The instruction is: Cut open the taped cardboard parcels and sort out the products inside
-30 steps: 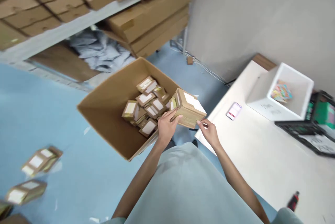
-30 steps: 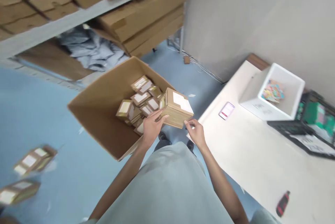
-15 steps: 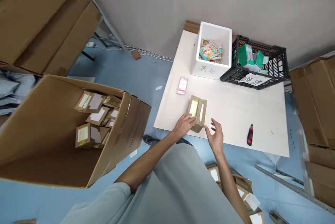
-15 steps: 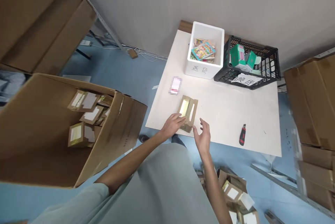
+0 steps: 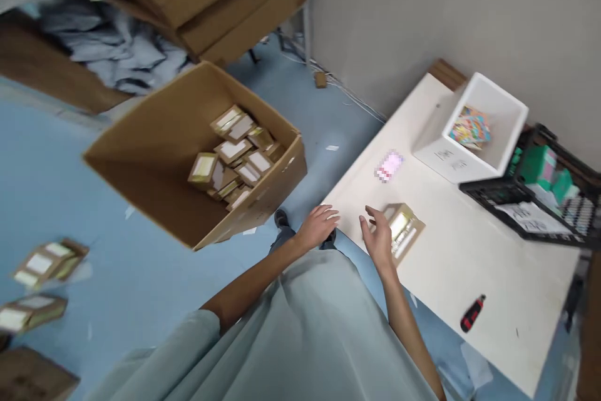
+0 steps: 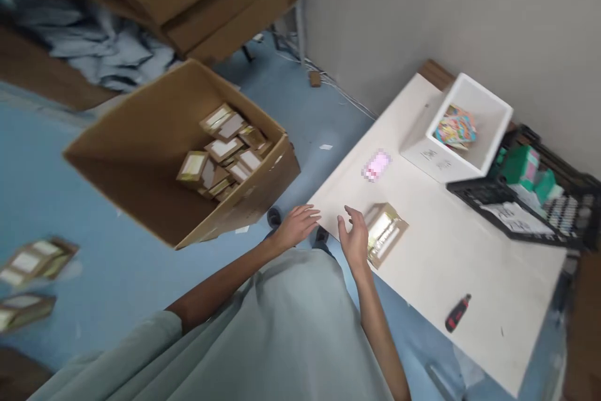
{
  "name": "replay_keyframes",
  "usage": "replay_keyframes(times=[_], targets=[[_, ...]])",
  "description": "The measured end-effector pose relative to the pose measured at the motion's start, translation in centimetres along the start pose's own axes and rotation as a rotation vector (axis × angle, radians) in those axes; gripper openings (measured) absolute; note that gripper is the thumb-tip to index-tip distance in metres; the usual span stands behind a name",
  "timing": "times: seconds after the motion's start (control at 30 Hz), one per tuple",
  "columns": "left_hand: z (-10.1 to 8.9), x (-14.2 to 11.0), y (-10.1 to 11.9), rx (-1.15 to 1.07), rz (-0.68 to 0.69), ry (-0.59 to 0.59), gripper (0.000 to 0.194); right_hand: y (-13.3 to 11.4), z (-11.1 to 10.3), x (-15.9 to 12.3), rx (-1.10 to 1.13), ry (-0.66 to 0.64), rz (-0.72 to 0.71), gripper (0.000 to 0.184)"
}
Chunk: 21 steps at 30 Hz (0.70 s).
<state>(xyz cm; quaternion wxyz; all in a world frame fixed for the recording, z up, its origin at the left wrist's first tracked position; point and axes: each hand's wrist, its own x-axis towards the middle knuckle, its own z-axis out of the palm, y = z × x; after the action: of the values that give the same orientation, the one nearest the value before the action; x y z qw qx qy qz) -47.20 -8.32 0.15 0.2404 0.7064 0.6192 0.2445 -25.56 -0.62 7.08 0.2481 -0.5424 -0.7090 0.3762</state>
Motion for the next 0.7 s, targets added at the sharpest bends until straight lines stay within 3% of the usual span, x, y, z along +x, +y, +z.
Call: replay_keyframes(times=[0.2,0.3,0.4,0.53,0.7], targets=[[-8.5,-10.7,-9.5,-0.048,-0.460,0.338,0.027,-7.5,12.6,5.2,-0.019,-0.307,-0.145,0.046],[-11.6,-16.6,-13.0,-0.078,-0.660,0.465,0.029,-11.9,18.7,6.7,-0.046,-0.441,-0.222,0.045],[-13.7,-21.0,-15.9,-0.101,-0.812,0.504,0.029,-15.8,23.7,7.6,-0.059,-0.530,-0.284,0.044],[-15.4,-23.3,-19.7,-0.129,-0.909,0.501,0.029,-19.3,28.6,8.3,-0.074,-0.622,-0.298,0.044],[-17.6,-21.8,-25.4,-0.121,-0.972,0.466,0.030,-21.0,32.6,9.8,-0.165,-0.708,-0.300,0.043]])
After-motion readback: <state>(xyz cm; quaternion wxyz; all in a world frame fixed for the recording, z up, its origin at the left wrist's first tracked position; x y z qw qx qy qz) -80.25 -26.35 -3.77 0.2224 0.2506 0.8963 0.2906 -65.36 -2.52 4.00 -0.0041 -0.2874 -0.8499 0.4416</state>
